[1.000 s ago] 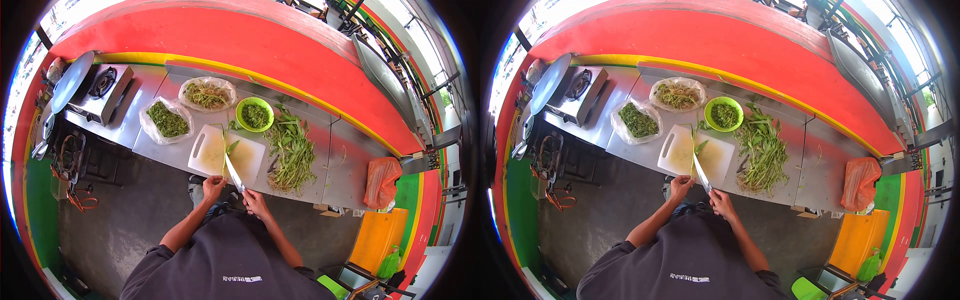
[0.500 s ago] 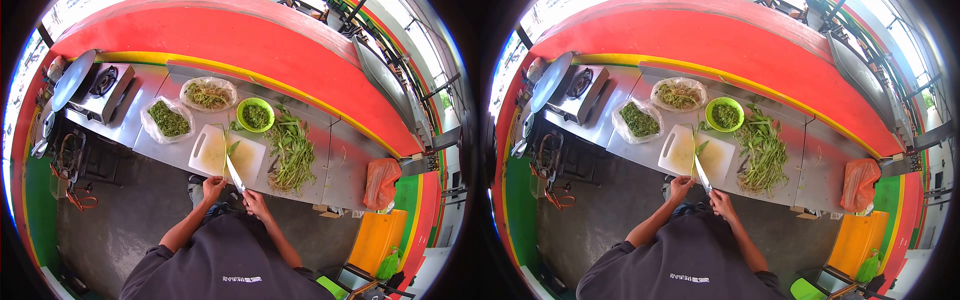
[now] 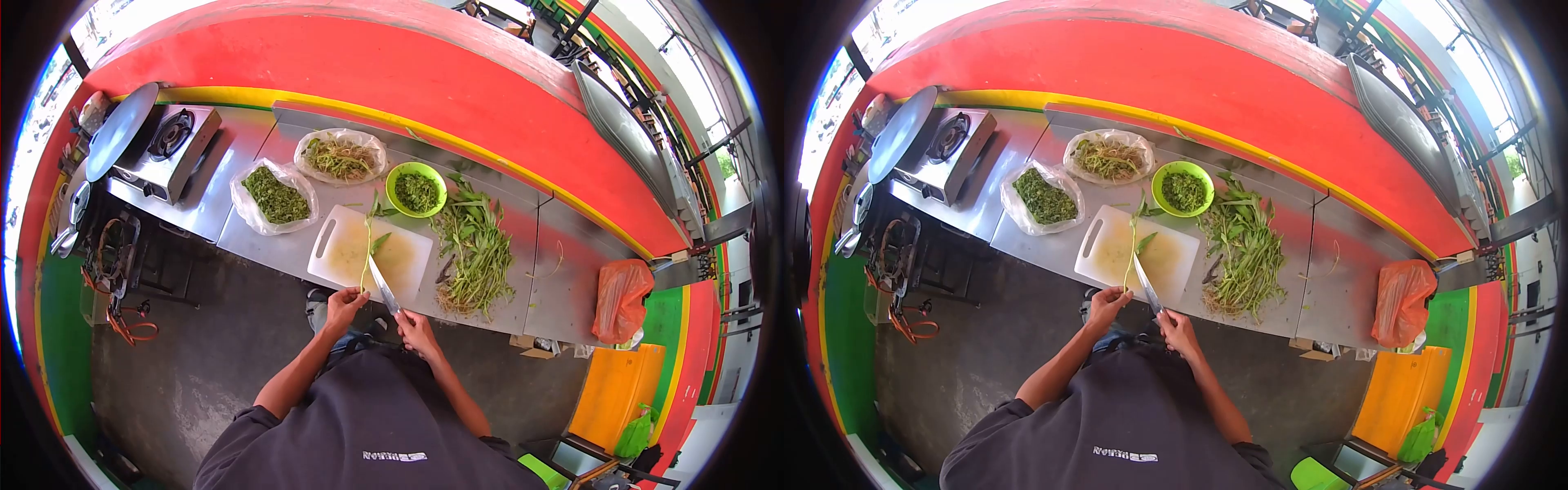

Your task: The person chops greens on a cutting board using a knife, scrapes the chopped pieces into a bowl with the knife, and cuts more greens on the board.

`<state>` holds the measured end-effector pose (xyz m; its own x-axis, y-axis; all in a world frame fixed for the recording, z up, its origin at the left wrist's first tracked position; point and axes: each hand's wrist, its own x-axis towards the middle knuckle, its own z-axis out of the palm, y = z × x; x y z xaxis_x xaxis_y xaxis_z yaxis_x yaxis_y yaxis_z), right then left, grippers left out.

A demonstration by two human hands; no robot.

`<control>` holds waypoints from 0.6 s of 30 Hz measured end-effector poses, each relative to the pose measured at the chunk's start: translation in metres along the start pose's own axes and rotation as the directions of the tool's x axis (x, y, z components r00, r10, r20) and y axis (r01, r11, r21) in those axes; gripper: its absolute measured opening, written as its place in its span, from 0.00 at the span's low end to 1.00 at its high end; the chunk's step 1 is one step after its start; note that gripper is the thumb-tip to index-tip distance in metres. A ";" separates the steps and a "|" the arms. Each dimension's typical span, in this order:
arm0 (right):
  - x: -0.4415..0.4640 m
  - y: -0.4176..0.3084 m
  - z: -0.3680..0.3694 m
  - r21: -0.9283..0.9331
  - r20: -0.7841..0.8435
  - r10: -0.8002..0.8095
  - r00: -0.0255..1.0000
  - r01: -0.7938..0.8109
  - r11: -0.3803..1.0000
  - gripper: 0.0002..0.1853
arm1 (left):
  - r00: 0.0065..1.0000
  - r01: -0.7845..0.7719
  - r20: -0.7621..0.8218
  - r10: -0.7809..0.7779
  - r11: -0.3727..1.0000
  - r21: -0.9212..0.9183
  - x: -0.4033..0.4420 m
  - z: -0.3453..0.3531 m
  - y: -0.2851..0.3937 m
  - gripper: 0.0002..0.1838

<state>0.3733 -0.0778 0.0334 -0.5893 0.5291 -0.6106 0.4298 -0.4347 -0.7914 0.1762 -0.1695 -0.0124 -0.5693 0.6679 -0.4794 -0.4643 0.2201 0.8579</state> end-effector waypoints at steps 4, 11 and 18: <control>0.001 0.002 -0.001 0.016 0.008 0.000 1.000 -0.001 1.000 0.13 | 0.998 -0.027 0.063 0.022 0.997 0.074 -0.010 -0.006 0.000 0.17; -0.005 -0.003 -0.003 0.063 0.030 0.031 0.999 -0.033 0.997 0.12 | 0.965 0.189 0.183 -0.189 0.982 0.017 -0.002 -0.025 -0.012 0.20; -0.017 -0.013 -0.007 0.137 0.016 0.026 1.000 -0.028 0.990 0.12 | 0.983 0.121 0.128 -0.133 0.988 0.099 -0.011 -0.024 -0.005 0.17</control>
<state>0.3824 -0.0759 0.0543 -0.5887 0.5057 -0.6307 0.3485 -0.5452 -0.7625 0.1683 -0.1949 -0.0162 -0.4110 0.7178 -0.5620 -0.4607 0.3684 0.8075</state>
